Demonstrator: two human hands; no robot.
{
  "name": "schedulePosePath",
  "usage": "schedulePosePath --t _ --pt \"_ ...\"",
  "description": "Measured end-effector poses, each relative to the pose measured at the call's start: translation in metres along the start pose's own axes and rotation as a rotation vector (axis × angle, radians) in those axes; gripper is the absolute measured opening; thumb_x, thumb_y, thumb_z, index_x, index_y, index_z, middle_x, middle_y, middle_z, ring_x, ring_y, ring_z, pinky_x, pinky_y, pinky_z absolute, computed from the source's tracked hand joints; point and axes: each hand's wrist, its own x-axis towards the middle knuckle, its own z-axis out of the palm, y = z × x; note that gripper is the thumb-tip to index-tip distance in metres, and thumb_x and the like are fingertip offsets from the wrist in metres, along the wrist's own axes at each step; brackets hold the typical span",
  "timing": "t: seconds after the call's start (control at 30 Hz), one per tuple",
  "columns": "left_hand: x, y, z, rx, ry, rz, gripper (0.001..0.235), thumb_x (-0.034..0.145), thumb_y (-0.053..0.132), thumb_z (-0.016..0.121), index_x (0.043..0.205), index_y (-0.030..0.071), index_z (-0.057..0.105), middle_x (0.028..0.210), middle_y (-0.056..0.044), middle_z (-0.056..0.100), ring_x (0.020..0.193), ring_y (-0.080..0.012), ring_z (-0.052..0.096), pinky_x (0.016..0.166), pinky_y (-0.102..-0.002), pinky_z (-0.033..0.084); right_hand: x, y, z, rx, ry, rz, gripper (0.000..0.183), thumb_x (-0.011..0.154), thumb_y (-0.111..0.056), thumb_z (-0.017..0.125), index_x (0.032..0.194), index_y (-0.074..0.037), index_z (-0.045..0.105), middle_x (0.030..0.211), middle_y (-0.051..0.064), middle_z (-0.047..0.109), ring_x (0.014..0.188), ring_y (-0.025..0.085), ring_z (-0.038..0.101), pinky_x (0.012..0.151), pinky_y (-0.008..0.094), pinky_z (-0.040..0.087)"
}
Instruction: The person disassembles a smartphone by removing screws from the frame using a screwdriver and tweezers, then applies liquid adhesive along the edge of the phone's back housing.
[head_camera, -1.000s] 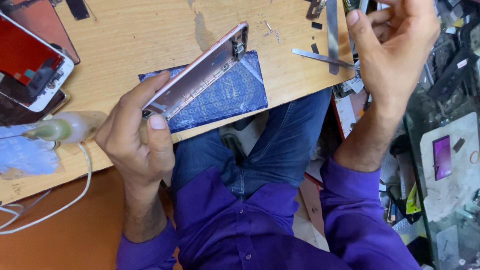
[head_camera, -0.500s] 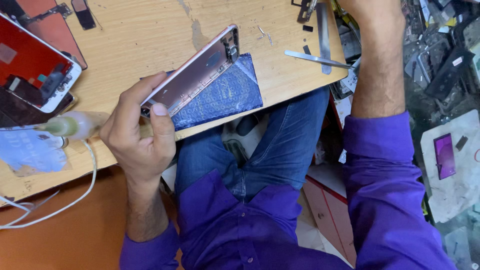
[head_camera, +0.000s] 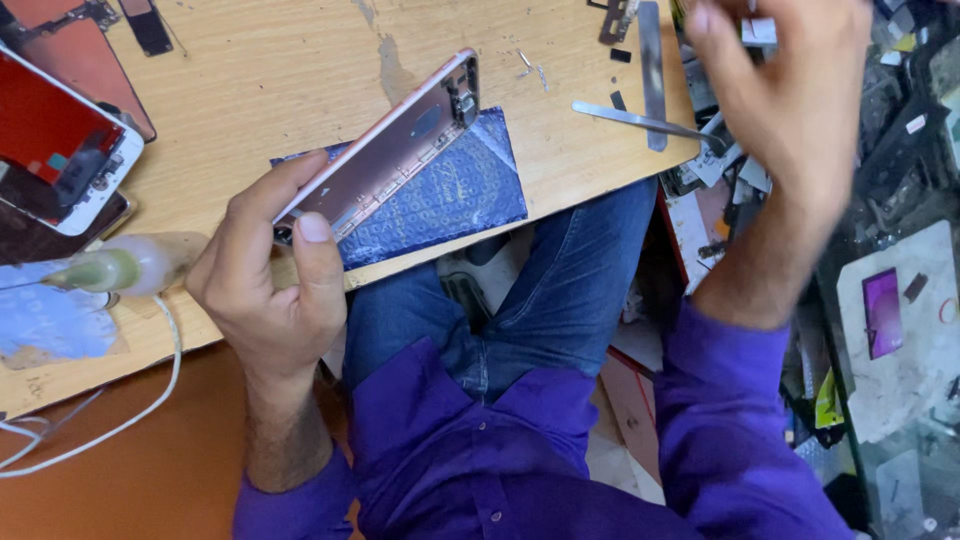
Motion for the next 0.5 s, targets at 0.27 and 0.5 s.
schedulePosePath --t 0.27,0.5 --pt "-0.003 -0.008 0.0 -0.071 -0.024 -0.122 0.029 0.119 0.019 0.05 0.133 -0.002 0.066 0.117 -0.015 0.076 0.09 -0.0185 0.074 0.08 -0.027 0.057 -0.042 -0.046 0.006 -0.046 -0.111 0.125 0.013 0.099 0.002 0.083 0.109 0.002 0.076 0.106 0.013 0.072 0.097 0.027 0.069 0.085 0.035 0.054" --pt "0.0 -0.009 -0.001 -0.093 -0.013 -0.065 0.022 0.123 0.016 0.051 0.131 -0.001 0.063 0.114 -0.014 0.075 0.097 -0.0181 0.076 0.083 -0.028 0.059 -0.082 -0.043 0.04 1.017 0.461 0.427 0.023 0.119 -0.01 0.068 0.135 0.0 0.055 0.114 0.018 0.068 0.088 0.021 0.067 0.077 0.032 0.058"
